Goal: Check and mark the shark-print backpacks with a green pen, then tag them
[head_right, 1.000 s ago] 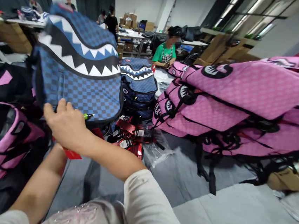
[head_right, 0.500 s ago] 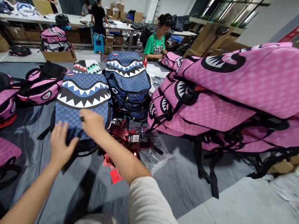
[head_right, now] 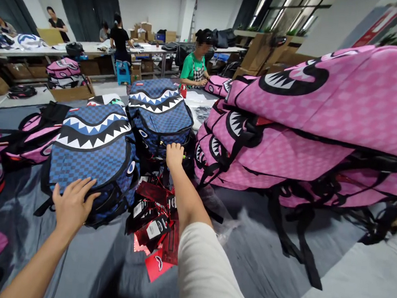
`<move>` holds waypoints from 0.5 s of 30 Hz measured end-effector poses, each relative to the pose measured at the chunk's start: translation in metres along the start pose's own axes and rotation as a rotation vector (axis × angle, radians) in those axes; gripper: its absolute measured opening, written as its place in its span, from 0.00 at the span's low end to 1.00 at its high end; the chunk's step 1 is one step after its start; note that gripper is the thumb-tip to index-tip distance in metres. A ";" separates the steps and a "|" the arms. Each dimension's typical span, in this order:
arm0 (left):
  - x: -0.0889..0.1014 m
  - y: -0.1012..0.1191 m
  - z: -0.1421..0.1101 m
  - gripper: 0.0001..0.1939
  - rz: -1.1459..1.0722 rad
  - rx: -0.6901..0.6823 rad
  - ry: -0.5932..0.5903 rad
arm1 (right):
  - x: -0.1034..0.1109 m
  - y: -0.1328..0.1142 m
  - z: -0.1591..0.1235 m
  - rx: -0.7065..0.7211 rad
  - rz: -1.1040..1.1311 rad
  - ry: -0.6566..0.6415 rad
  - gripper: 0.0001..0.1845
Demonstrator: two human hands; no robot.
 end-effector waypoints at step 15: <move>0.028 0.025 -0.038 0.23 -0.568 0.247 0.258 | 0.304 0.065 0.020 -0.099 0.630 0.800 0.08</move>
Point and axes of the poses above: each hand's wrist, its own z-axis towards the middle knuckle, its own x-axis out of the back of the hand, y = z × x, the point moved 8 cm from there along z, towards the middle knuckle, and after that the axes turned 13 degrees about -z, right-handed, at the moved point
